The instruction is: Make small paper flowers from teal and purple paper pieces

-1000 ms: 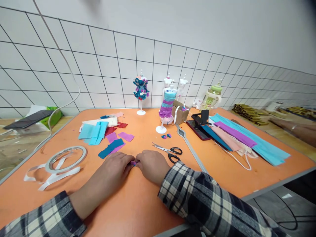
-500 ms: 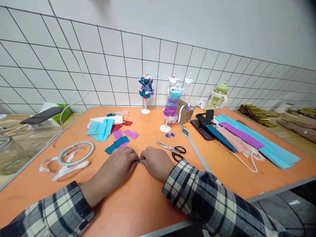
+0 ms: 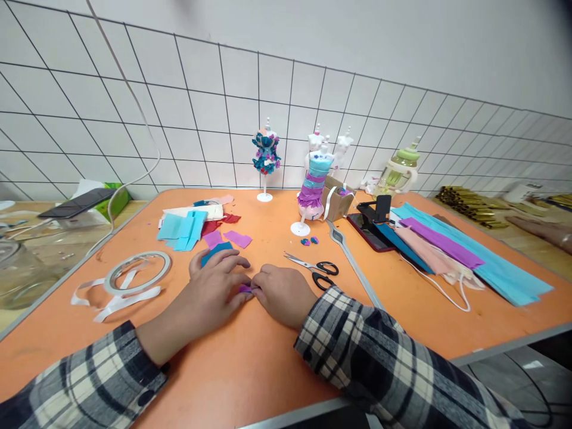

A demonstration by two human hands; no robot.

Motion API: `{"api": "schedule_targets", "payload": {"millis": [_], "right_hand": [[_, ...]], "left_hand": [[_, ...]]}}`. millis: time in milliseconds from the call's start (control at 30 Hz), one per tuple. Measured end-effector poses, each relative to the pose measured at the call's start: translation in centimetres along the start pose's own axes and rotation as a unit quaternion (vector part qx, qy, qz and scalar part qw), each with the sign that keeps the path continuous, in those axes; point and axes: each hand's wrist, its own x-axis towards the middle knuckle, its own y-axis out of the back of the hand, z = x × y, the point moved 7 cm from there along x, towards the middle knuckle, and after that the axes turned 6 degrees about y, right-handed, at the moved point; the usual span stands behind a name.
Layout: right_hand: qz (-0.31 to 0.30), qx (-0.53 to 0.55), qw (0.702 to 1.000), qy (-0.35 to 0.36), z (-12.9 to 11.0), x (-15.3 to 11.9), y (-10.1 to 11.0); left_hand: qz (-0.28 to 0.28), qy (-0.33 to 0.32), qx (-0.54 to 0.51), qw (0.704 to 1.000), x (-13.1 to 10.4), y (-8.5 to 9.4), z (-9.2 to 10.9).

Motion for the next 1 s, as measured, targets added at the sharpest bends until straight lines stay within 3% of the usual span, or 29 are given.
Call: {"api": "schedule_targets", "payload": {"millis": [233, 433, 533, 667, 733, 833, 1000], "right_hand": [[-0.017, 0.007, 1.0, -0.018, 0.2, 0.0, 0.1], [-0.005, 0.09, 0.996, -0.021, 0.6, -0.4, 0.8], [0.059, 0.109, 0.991, -0.055, 3.2, -2.0, 2.8], [0.165, 0.083, 0.975, -0.121, 9.5, -6.1, 5.1], [0.178, 0.051, 0.974, -0.127, 12.1, -7.8, 5.3], [0.139, 0.021, 0.982, -0.126, 14.1, -8.8, 4.6], [0.024, -0.022, 0.989, -0.145, 13.6, -7.9, 3.0]], "left_hand": [[0.017, -0.036, 0.006, 0.999, -0.2, 0.4, 0.8], [0.008, -0.052, -0.002, 0.999, -0.2, 0.8, 1.0], [0.008, -0.052, -0.018, 0.998, -0.3, 1.1, 0.8], [0.007, -0.055, -0.026, 0.998, -0.4, 1.0, 0.9], [0.007, -0.054, -0.03, 0.998, -0.4, 1.0, 1.1], [0.001, -0.05, -0.037, 0.998, -0.5, 1.0, 1.2], [-0.009, -0.039, -0.046, 0.998, -0.5, 1.1, 1.4]]}}
